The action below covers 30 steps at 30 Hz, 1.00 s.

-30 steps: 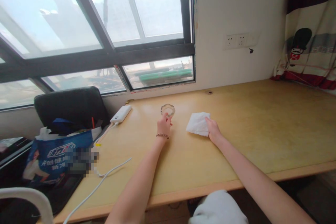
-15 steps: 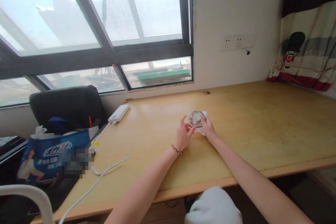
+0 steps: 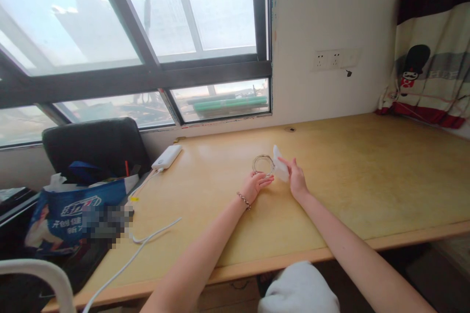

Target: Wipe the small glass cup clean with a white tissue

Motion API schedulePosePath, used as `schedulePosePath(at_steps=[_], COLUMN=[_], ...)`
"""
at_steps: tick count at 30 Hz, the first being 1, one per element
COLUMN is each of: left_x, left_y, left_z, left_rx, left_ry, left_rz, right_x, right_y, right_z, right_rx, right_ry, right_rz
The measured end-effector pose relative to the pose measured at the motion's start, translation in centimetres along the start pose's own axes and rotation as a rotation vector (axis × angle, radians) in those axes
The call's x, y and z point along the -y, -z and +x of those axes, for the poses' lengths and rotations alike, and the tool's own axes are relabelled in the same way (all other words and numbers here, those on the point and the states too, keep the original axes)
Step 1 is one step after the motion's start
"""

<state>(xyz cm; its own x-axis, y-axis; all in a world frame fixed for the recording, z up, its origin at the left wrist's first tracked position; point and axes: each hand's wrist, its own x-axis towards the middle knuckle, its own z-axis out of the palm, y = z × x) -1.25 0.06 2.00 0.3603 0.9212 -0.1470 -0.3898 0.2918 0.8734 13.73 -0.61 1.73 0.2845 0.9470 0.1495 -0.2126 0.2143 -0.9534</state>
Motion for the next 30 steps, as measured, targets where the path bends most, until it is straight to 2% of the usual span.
schedulePosePath(at_steps=[2,4,8,11,15,17,19,23,26,30], left_x=[0.0,0.0,0.3,0.6,0.8,0.9,1.0,1.0,0.8,0.7], left_y=[0.1,0.1,-0.2,-0.6,-0.9,-1.2,-1.4,-1.6,-1.3,-1.0], left_z=[0.0,0.1,0.2,0.2,-0.2,-0.5,-0.8,-1.2,-1.0,-0.6], left_rx=[-0.021,-0.037,-0.077,-0.111,-0.079,-0.04,-0.011,0.016,0.027,0.008], left_ry=[-0.017,-0.027,-0.082,-0.155,-0.246,-0.297,-0.317,-0.213,-0.129,-0.097], left_rz=[-0.017,-0.022,0.022,0.11,0.269,0.344,0.4,0.458,0.429,0.376], right_x=[0.1,-0.2,-0.9,-1.1,-1.0,-1.0,-0.9,-0.4,0.3,0.6], right_y=[-0.1,-0.3,-0.5,-0.4,-0.2,0.0,0.2,0.5,0.5,0.3], right_z=[0.1,0.0,-0.1,-0.2,-0.2,-0.3,-0.4,-1.0,-1.4,-1.3], right_rx=[0.035,0.072,0.097,0.098,0.162,0.203,0.152,-0.058,-0.075,-0.079], right_ry=[-0.048,-0.07,0.008,-0.006,-0.108,-0.136,-0.067,0.268,0.381,0.308], right_rz=[0.08,0.063,-0.044,-0.066,-0.067,-0.165,-0.377,-0.798,-0.815,-0.659])
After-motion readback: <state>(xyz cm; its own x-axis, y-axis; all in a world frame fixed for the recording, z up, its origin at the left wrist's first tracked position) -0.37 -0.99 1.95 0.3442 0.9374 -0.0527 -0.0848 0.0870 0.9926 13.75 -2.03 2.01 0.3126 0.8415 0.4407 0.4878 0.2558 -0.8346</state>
